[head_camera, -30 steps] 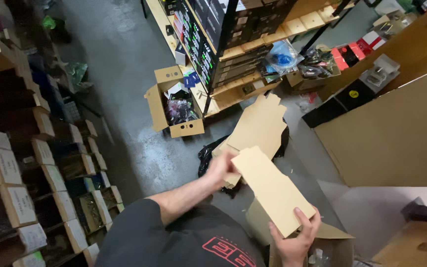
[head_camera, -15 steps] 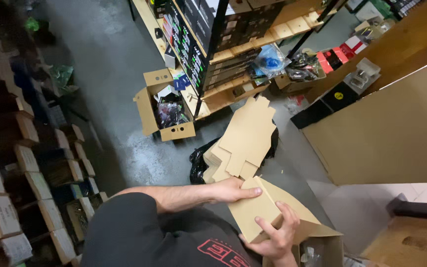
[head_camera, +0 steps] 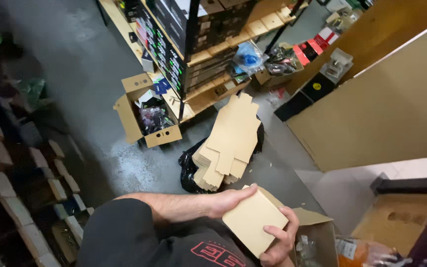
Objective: The person transfers small plastic-wrapped items from a large open box into a smaller narrow box. They then pick up a flat cardboard piece and fold it into a small box shape.
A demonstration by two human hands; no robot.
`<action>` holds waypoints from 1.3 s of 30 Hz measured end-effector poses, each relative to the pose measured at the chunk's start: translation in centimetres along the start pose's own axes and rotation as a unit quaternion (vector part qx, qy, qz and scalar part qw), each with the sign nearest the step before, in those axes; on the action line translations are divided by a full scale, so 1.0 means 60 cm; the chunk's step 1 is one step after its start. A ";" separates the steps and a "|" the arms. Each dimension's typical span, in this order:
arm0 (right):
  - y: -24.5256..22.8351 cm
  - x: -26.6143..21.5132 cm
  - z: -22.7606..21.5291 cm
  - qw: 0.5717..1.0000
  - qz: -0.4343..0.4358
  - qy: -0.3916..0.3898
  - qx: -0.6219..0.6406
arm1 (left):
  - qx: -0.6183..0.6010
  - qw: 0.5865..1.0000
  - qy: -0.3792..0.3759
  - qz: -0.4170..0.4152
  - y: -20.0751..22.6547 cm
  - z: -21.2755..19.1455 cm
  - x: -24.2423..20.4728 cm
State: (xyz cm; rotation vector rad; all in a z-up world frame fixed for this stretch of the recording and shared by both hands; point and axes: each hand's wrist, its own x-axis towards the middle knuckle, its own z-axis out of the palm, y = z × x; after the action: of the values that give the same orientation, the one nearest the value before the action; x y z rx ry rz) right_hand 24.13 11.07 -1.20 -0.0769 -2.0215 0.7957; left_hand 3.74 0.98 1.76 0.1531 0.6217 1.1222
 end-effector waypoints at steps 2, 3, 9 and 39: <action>-0.008 -0.010 -0.007 0.994 0.025 -0.028 -0.100 | 0.228 0.958 0.173 -0.005 0.030 0.048 -0.038; -0.007 -0.021 -0.002 0.994 0.025 -0.026 -0.101 | 0.230 0.958 0.171 -0.006 0.022 0.039 -0.031; -0.016 -0.065 0.017 0.980 0.084 0.003 -0.178 | 0.260 0.957 0.116 0.061 0.010 -0.006 -0.013; -0.060 -0.022 0.031 0.967 0.190 0.114 0.128 | -0.170 0.980 -0.049 -0.094 -0.053 -0.061 -0.002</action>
State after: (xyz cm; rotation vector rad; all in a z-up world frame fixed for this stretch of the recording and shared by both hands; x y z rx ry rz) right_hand 24.31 6.84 -0.84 -0.3995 -1.6915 1.2260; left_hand 4.27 -1.26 -2.53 -0.1408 0.3407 1.0152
